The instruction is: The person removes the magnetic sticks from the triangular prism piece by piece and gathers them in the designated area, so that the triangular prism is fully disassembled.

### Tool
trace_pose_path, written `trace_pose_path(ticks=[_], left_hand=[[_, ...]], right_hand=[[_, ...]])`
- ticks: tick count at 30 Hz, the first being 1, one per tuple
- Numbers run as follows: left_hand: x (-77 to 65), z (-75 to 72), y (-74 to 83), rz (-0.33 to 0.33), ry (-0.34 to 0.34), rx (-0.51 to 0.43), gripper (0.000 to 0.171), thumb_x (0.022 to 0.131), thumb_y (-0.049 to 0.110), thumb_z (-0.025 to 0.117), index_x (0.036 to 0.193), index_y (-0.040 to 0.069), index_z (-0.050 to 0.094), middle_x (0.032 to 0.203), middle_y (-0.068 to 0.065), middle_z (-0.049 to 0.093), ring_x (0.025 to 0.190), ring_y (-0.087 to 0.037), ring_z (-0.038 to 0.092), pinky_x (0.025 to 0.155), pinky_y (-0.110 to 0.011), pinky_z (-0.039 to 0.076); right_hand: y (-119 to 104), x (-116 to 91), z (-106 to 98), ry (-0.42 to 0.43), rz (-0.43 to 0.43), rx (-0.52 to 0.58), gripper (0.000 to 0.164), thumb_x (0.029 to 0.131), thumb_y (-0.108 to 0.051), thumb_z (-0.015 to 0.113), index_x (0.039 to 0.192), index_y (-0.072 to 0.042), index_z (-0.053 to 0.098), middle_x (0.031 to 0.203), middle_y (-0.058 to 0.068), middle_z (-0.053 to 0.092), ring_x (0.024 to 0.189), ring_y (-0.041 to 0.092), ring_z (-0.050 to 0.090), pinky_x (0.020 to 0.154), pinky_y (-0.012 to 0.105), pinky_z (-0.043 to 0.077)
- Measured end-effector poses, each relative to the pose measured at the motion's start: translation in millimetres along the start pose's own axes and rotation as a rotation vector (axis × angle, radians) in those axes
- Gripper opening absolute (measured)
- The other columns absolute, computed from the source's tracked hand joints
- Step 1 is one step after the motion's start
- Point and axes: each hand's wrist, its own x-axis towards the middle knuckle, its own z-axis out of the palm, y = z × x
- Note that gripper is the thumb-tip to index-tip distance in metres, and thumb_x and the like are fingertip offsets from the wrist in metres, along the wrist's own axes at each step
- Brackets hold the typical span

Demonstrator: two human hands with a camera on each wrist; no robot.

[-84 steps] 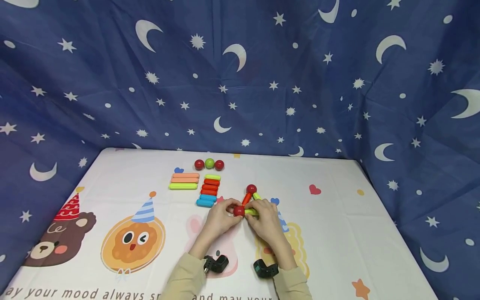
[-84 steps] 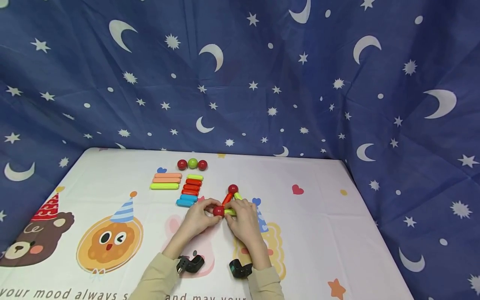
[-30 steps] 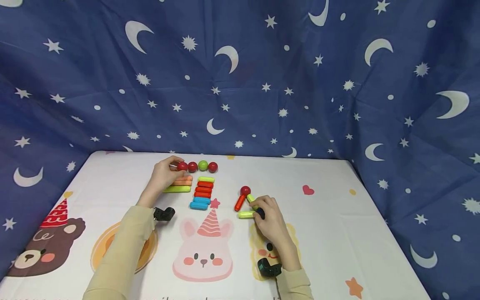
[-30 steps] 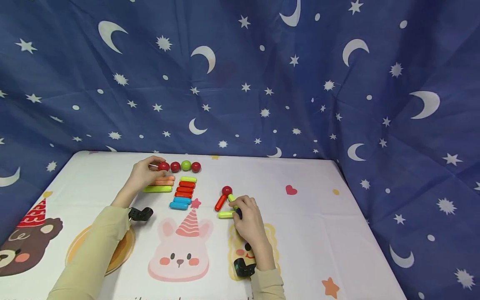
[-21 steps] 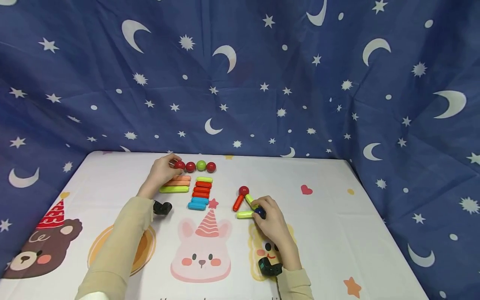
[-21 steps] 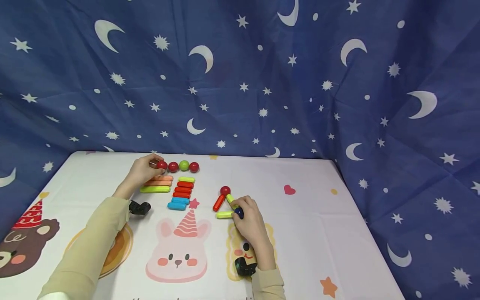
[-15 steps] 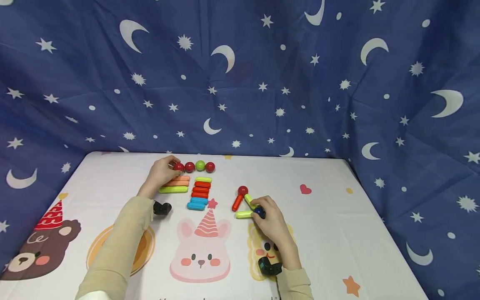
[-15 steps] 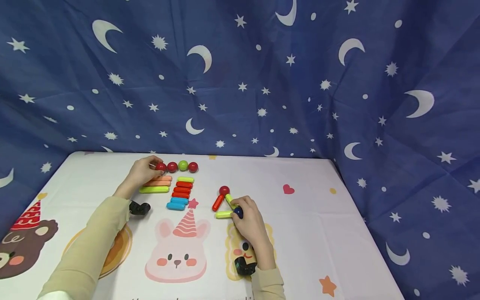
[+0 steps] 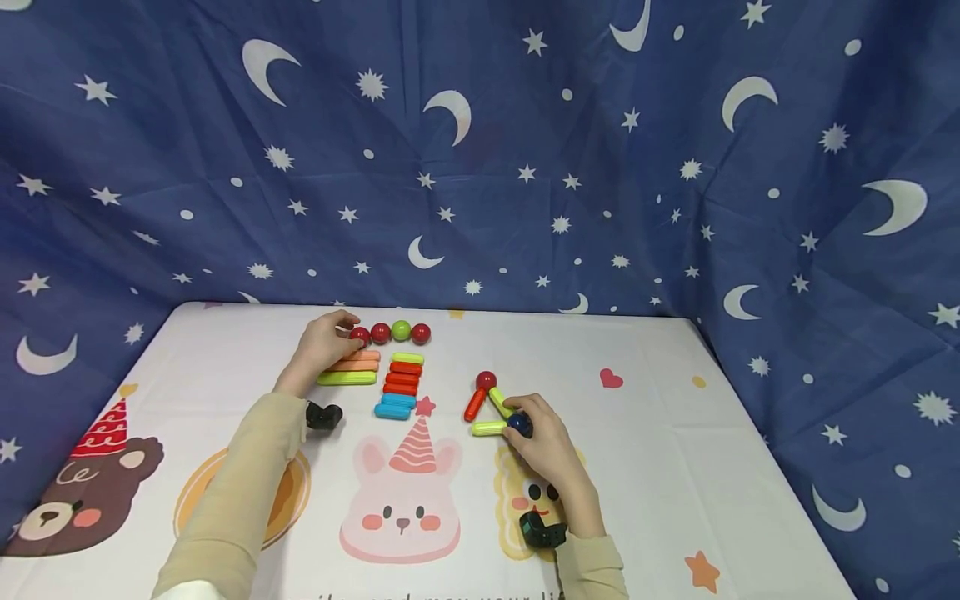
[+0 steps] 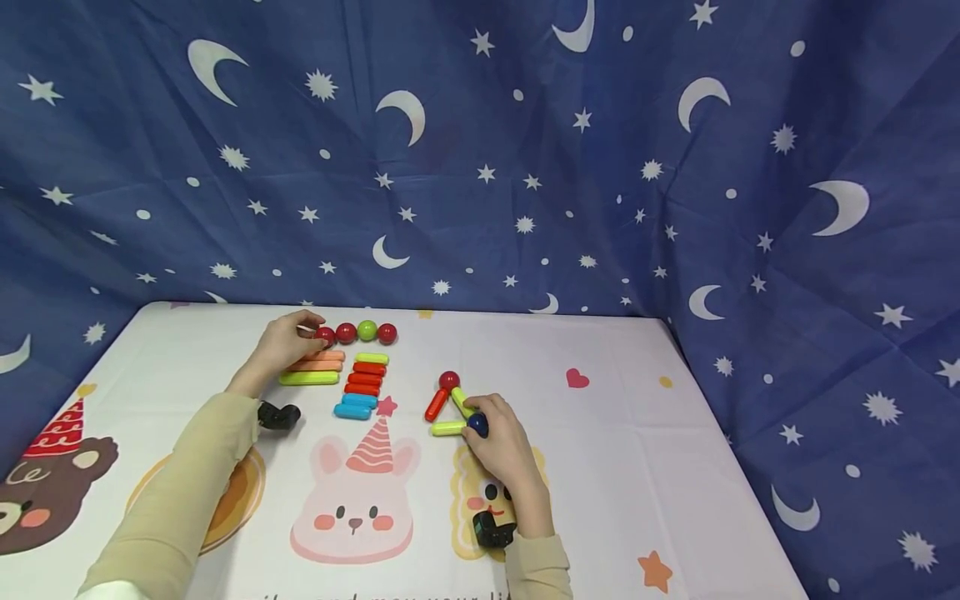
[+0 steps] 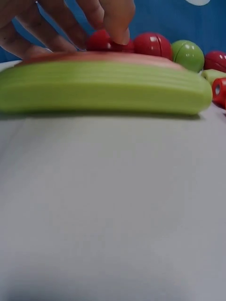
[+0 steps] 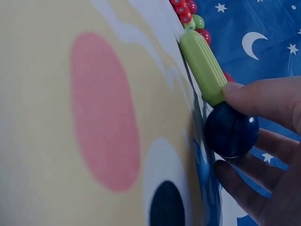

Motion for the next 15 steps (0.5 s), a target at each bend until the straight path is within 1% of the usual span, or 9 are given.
trace_pose_path(ticks=[4, 8, 12, 15], left_hand=[[-5.6, -4.3, 5.0, 0.007, 0.026, -0.029, 0.042, 0.089, 0.014, 0.064, 0.128, 0.001, 0.055, 0.128, -0.022, 0.057, 0.113, -0.037, 0.057, 0.095, -0.049, 0.048], [-13.3, -8.0, 10.3, 0.043, 0.046, -0.056, 0.042, 0.090, 0.013, 0.064, 0.129, 0.002, 0.055, 0.130, -0.021, 0.056, 0.115, -0.038, 0.055, 0.096, -0.050, 0.047], [-24.7, -10.0, 18.2, 0.077, 0.072, -0.073, 0.041, 0.090, 0.013, 0.065, 0.128, 0.002, 0.056, 0.130, -0.020, 0.057, 0.115, -0.038, 0.055, 0.096, -0.051, 0.047], [-34.3, -7.2, 24.5, 0.104, 0.103, -0.077, 0.039, 0.089, 0.012, 0.066, 0.126, 0.004, 0.058, 0.128, -0.019, 0.058, 0.113, -0.038, 0.057, 0.093, -0.051, 0.048]], right_hand=[[0, 0, -2, -0.013, 0.004, 0.009, 0.041, 0.083, -0.012, 0.074, 0.122, -0.014, 0.061, 0.116, 0.004, 0.062, 0.113, 0.024, 0.060, 0.100, 0.046, 0.048], [1, 0, -3, -0.028, 0.028, 0.009, 0.044, 0.083, -0.013, 0.074, 0.125, -0.016, 0.059, 0.118, 0.005, 0.062, 0.115, 0.026, 0.060, 0.100, 0.047, 0.048], [1, 0, -5, -0.042, 0.056, 0.011, 0.046, 0.083, -0.014, 0.074, 0.126, -0.017, 0.058, 0.119, 0.006, 0.063, 0.113, 0.026, 0.060, 0.098, 0.046, 0.050], [1, -2, -7, -0.055, 0.073, 0.015, 0.047, 0.084, -0.014, 0.074, 0.127, -0.017, 0.057, 0.118, 0.006, 0.063, 0.110, 0.025, 0.061, 0.095, 0.044, 0.051]])
